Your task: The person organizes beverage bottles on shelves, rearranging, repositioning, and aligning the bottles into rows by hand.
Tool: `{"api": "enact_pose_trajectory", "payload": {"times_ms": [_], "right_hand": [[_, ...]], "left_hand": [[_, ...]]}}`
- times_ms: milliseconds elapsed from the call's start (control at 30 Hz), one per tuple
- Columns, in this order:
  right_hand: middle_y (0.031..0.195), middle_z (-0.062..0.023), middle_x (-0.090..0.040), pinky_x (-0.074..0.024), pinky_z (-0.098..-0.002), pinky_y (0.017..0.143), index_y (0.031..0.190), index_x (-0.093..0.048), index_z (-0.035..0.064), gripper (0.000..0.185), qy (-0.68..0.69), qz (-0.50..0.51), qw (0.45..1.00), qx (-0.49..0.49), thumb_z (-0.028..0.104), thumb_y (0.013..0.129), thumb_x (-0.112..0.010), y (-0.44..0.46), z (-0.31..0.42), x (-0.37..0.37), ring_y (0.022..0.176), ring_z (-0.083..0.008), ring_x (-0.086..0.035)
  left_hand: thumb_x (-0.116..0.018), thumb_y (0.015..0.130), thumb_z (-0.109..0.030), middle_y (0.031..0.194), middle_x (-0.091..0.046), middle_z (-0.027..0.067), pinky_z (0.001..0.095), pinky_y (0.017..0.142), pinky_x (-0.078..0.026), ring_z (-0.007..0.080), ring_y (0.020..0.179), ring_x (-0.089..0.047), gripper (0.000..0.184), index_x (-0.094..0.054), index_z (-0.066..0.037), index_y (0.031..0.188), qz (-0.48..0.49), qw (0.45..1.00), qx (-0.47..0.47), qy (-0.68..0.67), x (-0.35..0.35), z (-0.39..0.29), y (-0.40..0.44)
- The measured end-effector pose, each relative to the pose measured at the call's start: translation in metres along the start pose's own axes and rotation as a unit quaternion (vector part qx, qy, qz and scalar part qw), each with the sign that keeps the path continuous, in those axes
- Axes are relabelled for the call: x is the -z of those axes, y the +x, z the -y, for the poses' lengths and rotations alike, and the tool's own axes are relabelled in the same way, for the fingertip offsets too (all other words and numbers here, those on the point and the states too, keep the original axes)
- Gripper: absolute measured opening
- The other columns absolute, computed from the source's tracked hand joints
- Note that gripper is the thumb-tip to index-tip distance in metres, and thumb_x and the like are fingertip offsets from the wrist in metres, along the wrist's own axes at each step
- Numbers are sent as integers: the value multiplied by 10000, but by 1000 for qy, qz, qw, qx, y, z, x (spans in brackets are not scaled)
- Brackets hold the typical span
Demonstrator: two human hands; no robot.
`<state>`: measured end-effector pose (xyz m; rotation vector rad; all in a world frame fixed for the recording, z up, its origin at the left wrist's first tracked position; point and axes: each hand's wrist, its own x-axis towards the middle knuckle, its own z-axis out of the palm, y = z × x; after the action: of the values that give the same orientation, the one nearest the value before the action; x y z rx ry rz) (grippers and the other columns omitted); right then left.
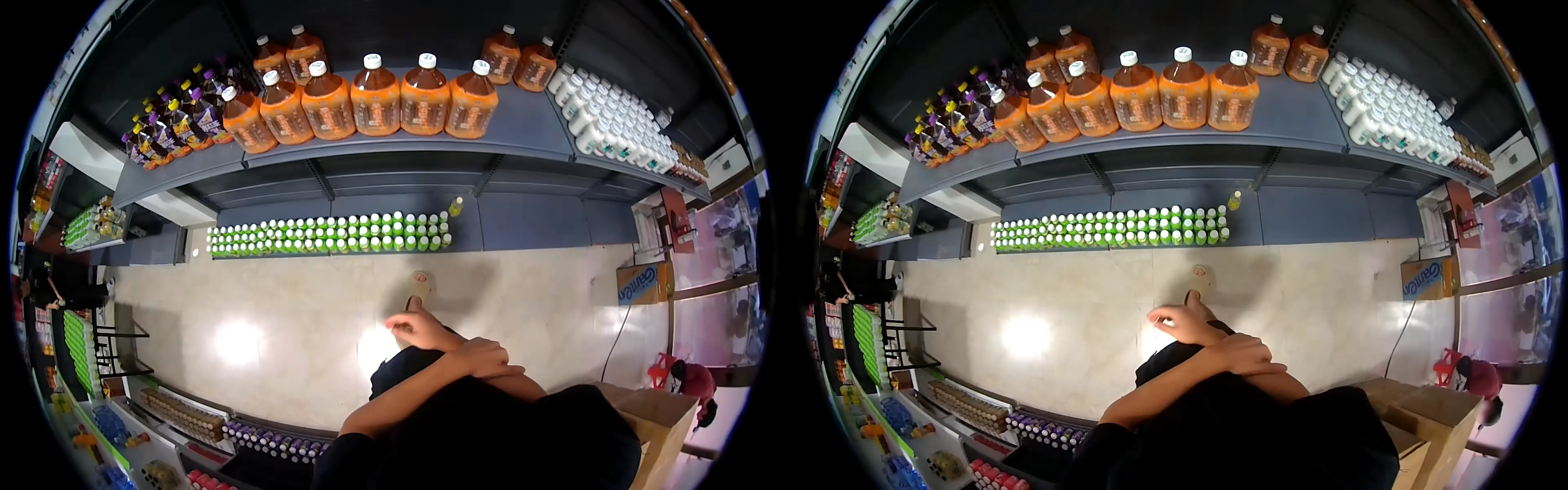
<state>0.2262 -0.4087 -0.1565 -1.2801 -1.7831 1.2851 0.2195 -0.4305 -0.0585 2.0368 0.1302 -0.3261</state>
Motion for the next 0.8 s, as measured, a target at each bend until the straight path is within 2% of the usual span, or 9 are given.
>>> {"api": "enact_pose_trajectory", "payload": {"times_ms": [67, 100, 200, 233, 333, 433, 500, 633, 800], "right_hand": [[1108, -115, -730, -555, -325, 889, 1258, -681, 54, 266, 82, -85, 993, -22, 115, 999, -677, -7, -39, -20, 1033, -164, -703], [1110, -94, -737, -551, -310, 929, 1263, -662, 17, 266, 118, -110, 986, -33, 87, 1007, -661, -12, -35, -20, 1022, -169, -710], [1112, -86, -740, -553, -295, 923, 1268, -661, 25, 279, 129, -116, 983, -56, 98, 1000, -678, -27, -25, -20, 1036, -154, -705], [1104, -72, -742, -551, -285, 908, 1267, -663, 29, 280, 109, -105, 986, -64, 91, 995, -686, -33, -21, -17, 1022, -136, -697], [1085, -62, -742, -549, -289, 895, 1264, -665, 29, 279, 131, -107, 984, -60, 87, 992, -691, -44, -22, -14, 1005, -125, -689], [1088, -64, -743, -547, -288, 888, 1261, -666, 25, 280, 157, -119, 979, -58, 80, 988, -695, -47, -31, -15, 996, -121, -686], [1088, -66, -742, -547, -286, 890, 1260, -665, 20, 280, 170, -120, 977, -54, 73, 987, -696, -47, -36, -12, 999, -122, -686], [1093, -68, -736, -544, -286, 898, 1258, -664, 13, 271, 199, -110, 973, -49, 51, 991, -687, -48, -44, 9, 1013, -123, -683], [1099, -64, -735, -542, -277, 900, 1251, -671, 17, 252, 229, -152, 961, -43, 33, 1000, -667, -61, -73, 60, 1023, -126, -687]], "left_hand": [[-417, 1037, -646, 786, -709, 209, 481, 704, -524, 416, 757, -669, 759, -736, -17, 758, -17, 1000, -8, 12, -14, -7, -1], [-415, 1039, -644, 779, -707, 211, 478, 699, -524, 415, 753, -669, 762, -735, -15, 754, -22, 999, -13, 21, -18, -12, -4], [-404, 1046, -637, 780, -709, 208, 473, 697, -526, 409, 762, -677, 764, -737, -11, 762, 17, 1000, -9, 17, -25, -24, -2], [-419, 1018, -682, 817, -725, 214, 482, 739, -543, 407, 794, -695, 789, -754, -7, 782, 39, 999, 3, 14, -29, -25, 3], [-396, 1041, -651, 805, -720, 197, 479, 713, -526, 402, 783, -683, 771, -740, -17, 770, 46, 999, -10, 16, -34, -29, 8], [-398, 1038, -655, 836, -728, 196, 479, 720, -524, 403, 801, -684, 753, -748, -22, 828, 52, 998, -18, 19, -39, -27, 18], [-400, 1025, -676, 881, -738, 209, 488, 770, -540, 412, 852, -699, 762, -764, -28, 858, 45, 999, -10, 5, -36, -30, 20], [-405, 1020, -679, 960, -747, 214, 488, 812, -548, 410, 910, -706, 733, -771, -47, 959, 35, 999, -7, -2, -30, -28, 41], [-409, 1026, -666, 934, -749, 178, 473, 809, -534, 384, 911, -707, 704, -741, -47, 980, 63, 997, -11, 37, -7, -45, 93]]}}
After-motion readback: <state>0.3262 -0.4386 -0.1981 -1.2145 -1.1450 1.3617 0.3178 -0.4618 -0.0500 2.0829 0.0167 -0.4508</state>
